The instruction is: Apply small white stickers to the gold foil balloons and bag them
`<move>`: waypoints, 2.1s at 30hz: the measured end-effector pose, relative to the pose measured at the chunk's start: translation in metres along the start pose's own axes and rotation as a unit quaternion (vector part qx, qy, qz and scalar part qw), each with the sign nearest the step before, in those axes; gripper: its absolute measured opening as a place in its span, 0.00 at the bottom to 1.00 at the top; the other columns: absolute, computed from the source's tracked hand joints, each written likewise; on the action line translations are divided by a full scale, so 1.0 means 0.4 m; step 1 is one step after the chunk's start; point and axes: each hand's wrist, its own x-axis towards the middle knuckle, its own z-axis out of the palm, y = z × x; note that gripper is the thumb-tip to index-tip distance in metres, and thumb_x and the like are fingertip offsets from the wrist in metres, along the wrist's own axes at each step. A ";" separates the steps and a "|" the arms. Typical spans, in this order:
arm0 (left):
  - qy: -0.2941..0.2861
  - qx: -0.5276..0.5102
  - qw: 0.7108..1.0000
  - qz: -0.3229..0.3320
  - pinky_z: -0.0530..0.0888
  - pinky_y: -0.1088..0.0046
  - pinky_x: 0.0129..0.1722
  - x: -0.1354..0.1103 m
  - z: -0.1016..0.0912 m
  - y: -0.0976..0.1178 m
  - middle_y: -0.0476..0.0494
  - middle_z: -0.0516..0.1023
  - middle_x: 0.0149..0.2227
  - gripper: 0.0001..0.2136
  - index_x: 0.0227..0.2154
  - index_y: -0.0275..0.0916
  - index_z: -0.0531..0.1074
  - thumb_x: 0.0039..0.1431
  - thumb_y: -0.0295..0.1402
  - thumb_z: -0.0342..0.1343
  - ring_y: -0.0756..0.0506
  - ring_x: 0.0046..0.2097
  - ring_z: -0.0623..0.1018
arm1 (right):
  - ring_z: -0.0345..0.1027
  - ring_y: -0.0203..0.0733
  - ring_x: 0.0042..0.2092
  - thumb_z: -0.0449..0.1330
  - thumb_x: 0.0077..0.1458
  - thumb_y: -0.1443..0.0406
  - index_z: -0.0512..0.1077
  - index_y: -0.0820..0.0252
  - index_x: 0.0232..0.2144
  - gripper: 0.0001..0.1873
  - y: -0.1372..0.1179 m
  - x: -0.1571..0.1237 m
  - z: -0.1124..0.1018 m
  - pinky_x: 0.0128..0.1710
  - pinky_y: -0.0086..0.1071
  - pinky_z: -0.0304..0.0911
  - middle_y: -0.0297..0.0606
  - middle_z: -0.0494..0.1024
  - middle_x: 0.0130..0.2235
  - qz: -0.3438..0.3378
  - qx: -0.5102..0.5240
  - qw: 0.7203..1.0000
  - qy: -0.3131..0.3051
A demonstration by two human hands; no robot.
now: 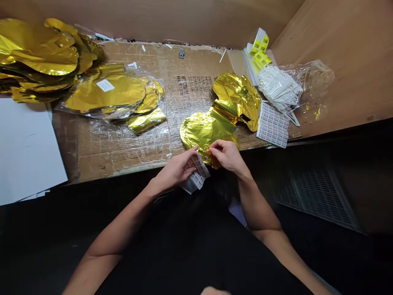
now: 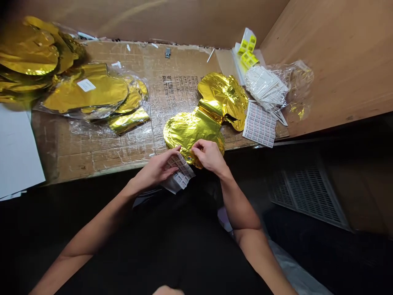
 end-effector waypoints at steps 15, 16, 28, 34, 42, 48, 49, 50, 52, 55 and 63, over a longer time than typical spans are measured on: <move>-0.006 -0.072 0.995 0.068 0.78 0.60 0.64 0.000 0.009 0.017 0.36 0.74 0.69 0.24 0.63 0.42 0.72 0.64 0.24 0.56 0.39 0.64 0.80 | 0.68 0.38 0.33 0.61 0.67 0.60 0.76 0.59 0.31 0.12 0.044 0.026 -0.007 0.38 0.33 0.59 0.34 0.78 0.31 -0.072 -0.046 0.996 -0.007; -0.024 -0.078 0.994 0.067 0.79 0.61 0.61 0.004 0.015 0.019 0.37 0.77 0.66 0.27 0.65 0.43 0.71 0.64 0.24 0.57 0.39 0.61 0.82 | 0.66 0.37 0.31 0.61 0.67 0.60 0.76 0.59 0.30 0.13 0.041 0.035 -0.015 0.35 0.33 0.58 0.32 0.77 0.29 -0.061 -0.021 0.998 -0.019; 0.264 -0.252 0.927 -0.091 0.81 0.72 0.36 0.008 -0.005 0.013 0.48 0.82 0.37 0.23 0.49 0.41 0.70 0.55 0.39 0.73 0.46 0.34 0.82 | 0.77 0.43 0.41 0.63 0.70 0.59 0.77 0.64 0.45 0.12 0.082 0.151 -0.316 0.39 0.36 0.68 0.49 0.83 0.43 -0.108 0.002 0.964 0.242; 0.278 -0.278 0.914 -0.102 0.81 0.74 0.35 0.006 -0.021 0.035 0.49 0.82 0.36 0.26 0.47 0.40 0.70 0.51 0.39 0.76 0.48 0.33 0.82 | 0.80 0.42 0.41 0.61 0.71 0.60 0.81 0.58 0.48 0.11 0.010 -0.032 -0.028 0.42 0.35 0.74 0.40 0.86 0.42 -0.203 0.064 0.977 0.005; 0.260 -0.291 0.913 -0.114 0.81 0.73 0.36 -0.012 -0.019 0.021 0.47 0.84 0.38 0.27 0.49 0.40 0.71 0.51 0.39 0.77 0.47 0.35 0.83 | 0.73 0.47 0.41 0.61 0.69 0.63 0.80 0.50 0.39 0.07 0.020 -0.060 -0.017 0.44 0.45 0.68 0.42 0.82 0.39 -0.326 -0.134 0.932 0.090; 0.194 -0.198 0.958 -0.078 0.84 0.65 0.44 -0.038 -0.008 0.001 0.40 0.86 0.47 0.23 0.54 0.41 0.72 0.58 0.37 0.71 0.40 0.44 0.87 | 0.73 0.44 0.36 0.62 0.68 0.57 0.77 0.55 0.36 0.10 -0.009 -0.053 -0.034 0.40 0.40 0.69 0.39 0.81 0.35 -0.116 0.072 0.983 0.123; 0.144 -0.177 0.972 -0.050 0.84 0.62 0.50 -0.036 -0.008 0.003 0.36 0.84 0.55 0.21 0.55 0.42 0.72 0.61 0.36 0.69 0.38 0.50 0.86 | 0.74 0.43 0.36 0.63 0.66 0.57 0.77 0.56 0.35 0.10 -0.011 -0.043 -0.035 0.38 0.38 0.69 0.38 0.81 0.34 -0.080 0.086 0.989 0.091; 0.085 -0.153 0.984 -0.017 0.83 0.59 0.56 -0.032 -0.008 0.006 0.35 0.80 0.62 0.20 0.56 0.43 0.73 0.63 0.33 0.66 0.37 0.57 0.84 | 0.74 0.42 0.35 0.64 0.65 0.57 0.77 0.57 0.34 0.10 -0.012 -0.033 -0.033 0.37 0.36 0.69 0.37 0.81 0.33 -0.056 0.087 0.993 0.054; -0.018 -0.097 0.994 0.040 0.78 0.56 0.65 -0.017 -0.008 0.012 0.35 0.70 0.72 0.21 0.59 0.44 0.73 0.64 0.27 0.61 0.36 0.67 0.78 | 0.74 0.41 0.33 0.64 0.64 0.59 0.78 0.58 0.33 0.09 -0.012 -0.014 -0.021 0.36 0.34 0.67 0.36 0.82 0.32 -0.033 0.057 0.998 -0.001; -0.066 -0.032 0.994 0.084 0.75 0.55 0.68 0.009 -0.003 0.009 0.38 0.65 0.74 0.28 0.61 0.45 0.73 0.59 0.19 0.56 0.37 0.70 0.74 | 0.73 0.40 0.32 0.65 0.64 0.62 0.78 0.58 0.32 0.08 -0.010 0.001 0.004 0.37 0.34 0.63 0.35 0.83 0.32 -0.031 -0.057 0.998 -0.005; -0.042 -0.023 0.995 0.087 0.76 0.55 0.67 0.015 0.014 -0.019 0.40 0.68 0.73 0.25 0.61 0.45 0.75 0.64 0.20 0.53 0.38 0.68 0.76 | 0.71 0.48 0.42 0.64 0.68 0.57 0.74 0.57 0.36 0.11 0.028 -0.007 -0.005 0.46 0.41 0.56 0.41 0.81 0.37 -0.108 -0.240 0.959 0.103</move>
